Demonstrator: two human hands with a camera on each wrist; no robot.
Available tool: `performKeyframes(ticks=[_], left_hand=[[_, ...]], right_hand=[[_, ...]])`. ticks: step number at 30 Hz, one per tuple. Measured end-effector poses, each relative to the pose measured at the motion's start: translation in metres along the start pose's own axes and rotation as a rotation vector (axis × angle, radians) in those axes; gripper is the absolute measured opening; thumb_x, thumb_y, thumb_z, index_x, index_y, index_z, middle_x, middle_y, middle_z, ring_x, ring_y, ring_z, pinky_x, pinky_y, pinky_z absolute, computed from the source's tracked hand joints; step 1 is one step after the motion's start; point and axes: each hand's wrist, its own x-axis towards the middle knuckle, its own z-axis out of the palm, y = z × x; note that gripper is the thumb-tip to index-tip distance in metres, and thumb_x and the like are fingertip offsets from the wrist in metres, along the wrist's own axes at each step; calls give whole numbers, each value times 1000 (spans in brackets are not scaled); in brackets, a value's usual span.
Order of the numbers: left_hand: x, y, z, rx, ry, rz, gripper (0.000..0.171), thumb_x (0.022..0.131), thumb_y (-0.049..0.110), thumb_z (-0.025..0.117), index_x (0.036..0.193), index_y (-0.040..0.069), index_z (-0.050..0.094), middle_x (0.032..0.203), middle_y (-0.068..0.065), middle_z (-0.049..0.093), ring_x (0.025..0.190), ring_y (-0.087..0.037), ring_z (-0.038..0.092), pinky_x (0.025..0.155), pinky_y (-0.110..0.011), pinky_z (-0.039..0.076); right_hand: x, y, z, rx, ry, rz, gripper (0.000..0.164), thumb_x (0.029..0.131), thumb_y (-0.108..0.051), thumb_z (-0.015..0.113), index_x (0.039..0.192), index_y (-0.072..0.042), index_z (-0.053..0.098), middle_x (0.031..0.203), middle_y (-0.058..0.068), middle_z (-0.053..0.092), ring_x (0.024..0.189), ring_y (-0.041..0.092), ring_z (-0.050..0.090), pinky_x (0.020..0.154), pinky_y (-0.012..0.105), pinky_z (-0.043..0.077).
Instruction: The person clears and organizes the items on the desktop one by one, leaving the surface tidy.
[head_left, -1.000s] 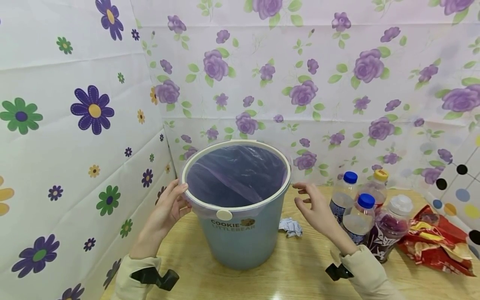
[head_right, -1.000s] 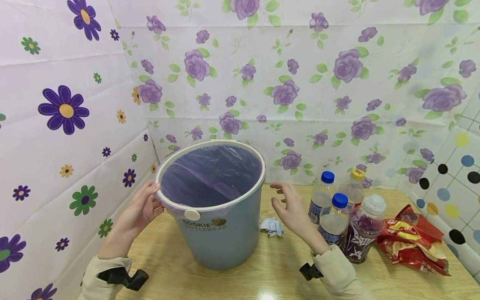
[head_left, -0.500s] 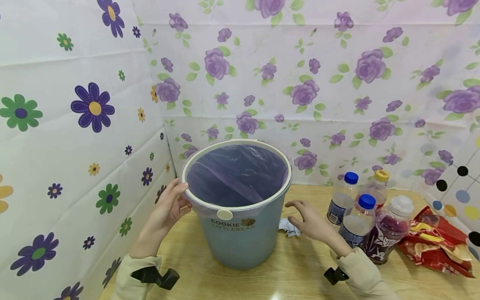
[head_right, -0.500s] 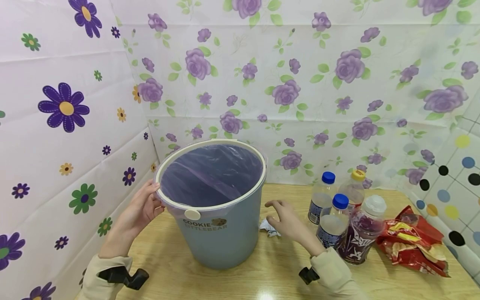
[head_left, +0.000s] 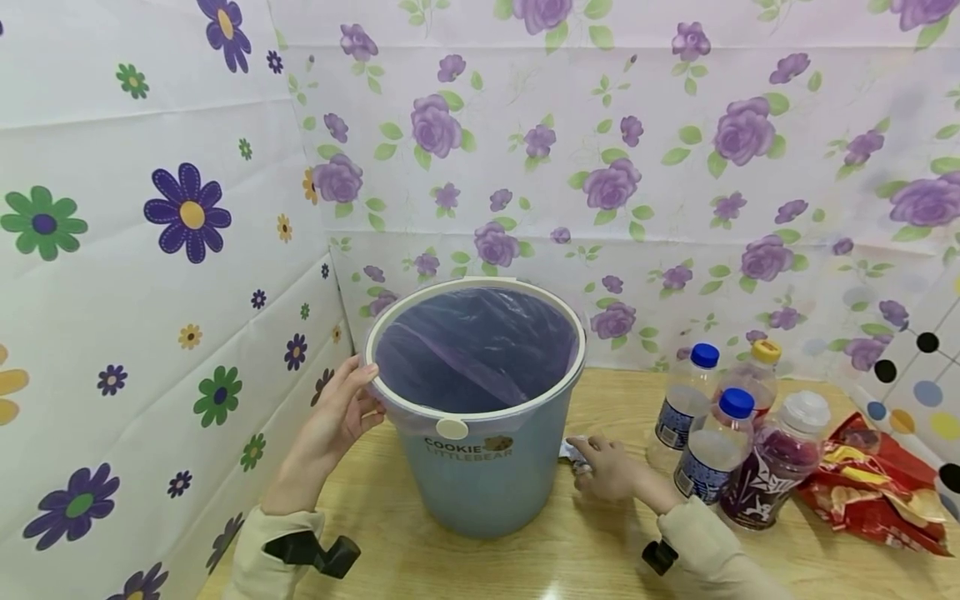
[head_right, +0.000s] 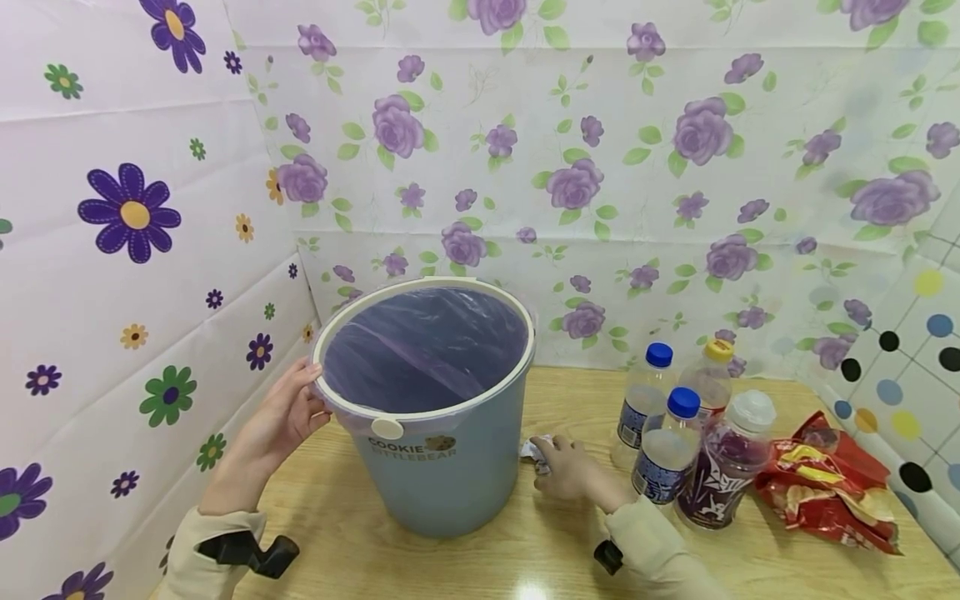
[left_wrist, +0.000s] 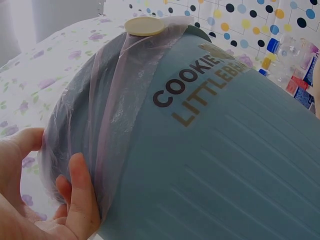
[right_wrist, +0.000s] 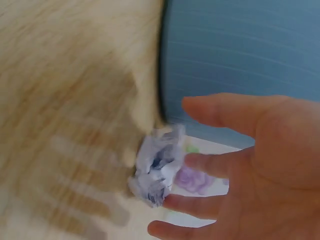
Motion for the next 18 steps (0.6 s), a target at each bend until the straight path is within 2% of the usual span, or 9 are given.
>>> performKeyframes(ticks=[4, 7, 9, 13, 18], left_hand=[[0, 0, 0, -6, -3, 2, 32, 99, 25, 47, 129, 17, 39, 75, 9, 60, 67, -4, 56, 64, -18, 51], [0, -1, 0, -9, -5, 5, 30, 99, 25, 47, 127, 17, 40, 75, 9, 60, 66, -4, 56, 63, -18, 51], [0, -1, 0, -10, -5, 8, 29, 99, 25, 47, 126, 17, 40, 74, 9, 60, 66, -4, 56, 63, -18, 51], [1, -1, -1, -15, -12, 10, 29, 99, 25, 47, 126, 17, 40, 74, 9, 60, 66, -4, 56, 63, -17, 51], [1, -1, -1, -15, -14, 12, 29, 99, 25, 47, 126, 17, 40, 74, 9, 59, 66, -4, 56, 63, -17, 51]], right_hand=[[-1, 3, 4, -43, -36, -24, 57, 85, -17, 71, 136, -6, 48, 130, 31, 47, 118, 54, 45, 96, 67, 38], [-1, 4, 7, -43, -16, -61, 48, 79, -10, 75, 123, -8, 56, 117, 25, 52, 102, 42, 54, 84, 59, 47], [0, 5, 8, -43, 14, -81, 41, 74, -5, 78, 110, -9, 59, 106, 20, 52, 92, 33, 54, 76, 51, 49], [-1, 5, 9, -59, 52, -103, 37, 64, 4, 80, 88, -11, 56, 95, 12, 49, 83, 21, 47, 69, 38, 45], [-2, 8, 9, -79, 72, -114, 34, 63, 5, 76, 83, -10, 54, 85, 6, 48, 75, 17, 42, 63, 31, 39]])
